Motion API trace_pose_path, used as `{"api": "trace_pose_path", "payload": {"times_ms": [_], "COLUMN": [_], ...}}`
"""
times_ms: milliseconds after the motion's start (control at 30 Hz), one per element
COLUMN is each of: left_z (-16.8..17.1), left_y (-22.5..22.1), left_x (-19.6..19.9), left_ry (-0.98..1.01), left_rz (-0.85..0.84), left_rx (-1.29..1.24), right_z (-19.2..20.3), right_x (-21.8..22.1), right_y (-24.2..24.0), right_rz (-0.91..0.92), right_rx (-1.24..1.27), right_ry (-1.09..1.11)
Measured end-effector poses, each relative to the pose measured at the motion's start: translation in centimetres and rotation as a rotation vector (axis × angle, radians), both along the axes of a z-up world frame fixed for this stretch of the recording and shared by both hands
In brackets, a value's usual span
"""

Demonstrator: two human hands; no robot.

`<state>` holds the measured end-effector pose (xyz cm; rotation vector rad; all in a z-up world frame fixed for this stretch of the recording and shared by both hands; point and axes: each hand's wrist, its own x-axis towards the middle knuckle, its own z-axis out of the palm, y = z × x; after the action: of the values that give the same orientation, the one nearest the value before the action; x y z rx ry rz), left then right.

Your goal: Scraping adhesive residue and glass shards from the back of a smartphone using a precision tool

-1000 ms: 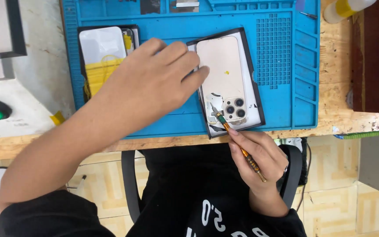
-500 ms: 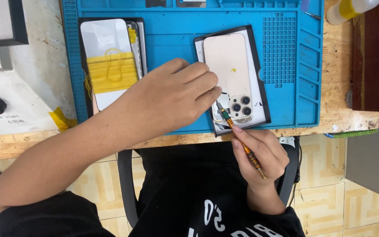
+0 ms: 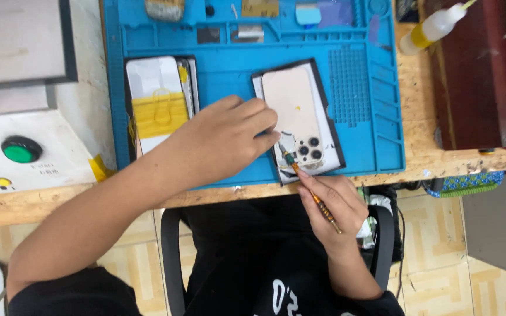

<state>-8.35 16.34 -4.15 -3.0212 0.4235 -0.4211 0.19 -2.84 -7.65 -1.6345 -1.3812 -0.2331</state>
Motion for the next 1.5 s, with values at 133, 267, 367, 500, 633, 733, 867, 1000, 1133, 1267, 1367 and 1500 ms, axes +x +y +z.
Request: {"api": "trace_pose_path", "payload": {"times_ms": [133,267,367,500,633,733,867,1000,1133,1267,1367,1500], "left_z": [-0.3,-0.2,-0.3,-0.2,-0.3,-0.4,-0.4,-0.5,-0.5,-0.5,-0.5,-0.5], "left_y": [-0.2,-0.1,-0.3,-0.3,-0.3,-0.3,-0.2,-0.2,-0.2,-0.1,-0.1,-0.1], "left_x": [0.0,0.1,0.0,0.1,0.1,0.1,0.2,0.2,0.2,0.3,0.3,0.3], "left_ry": [0.077,0.098,0.106,0.056,0.055,0.042,0.061,0.062,0.053,0.053,0.061,0.063], "left_rz": [-0.007,0.001,-0.001,-0.009,-0.018,-0.019,-0.017,-0.014,-0.014,-0.017,-0.017,-0.018], "left_rx": [-0.038,-0.014,-0.018,-0.019,-0.064,-0.056,-0.048,-0.076,-0.095,-0.099,-0.134,-0.156], "right_z": [0.0,-0.1,-0.1,0.0,-0.3,-0.2,0.0,0.2,0.7,1.4,1.7,2.2], "right_x": [0.0,-0.1,-0.3,-0.5,-0.6,-0.6,-0.7,-0.7,-0.8,-0.8,-0.8,-0.9], "right_y": [-0.1,0.0,0.0,0.1,0.1,0.2,0.3,0.3,0.4,0.5,0.6,0.6], "right_rz": [-0.029,-0.038,-0.030,-0.030,-0.041,-0.039,-0.048,-0.048,-0.050,-0.045,-0.054,-0.058], "right_rx": [-0.001,0.015,0.031,0.047,0.070,0.074,0.078,0.077,0.065,0.042,0.023,-0.001], "right_ry": [0.011,0.007,-0.017,-0.009,-0.020,-0.015,-0.025,-0.028,-0.040,-0.048,-0.072,-0.084]}}
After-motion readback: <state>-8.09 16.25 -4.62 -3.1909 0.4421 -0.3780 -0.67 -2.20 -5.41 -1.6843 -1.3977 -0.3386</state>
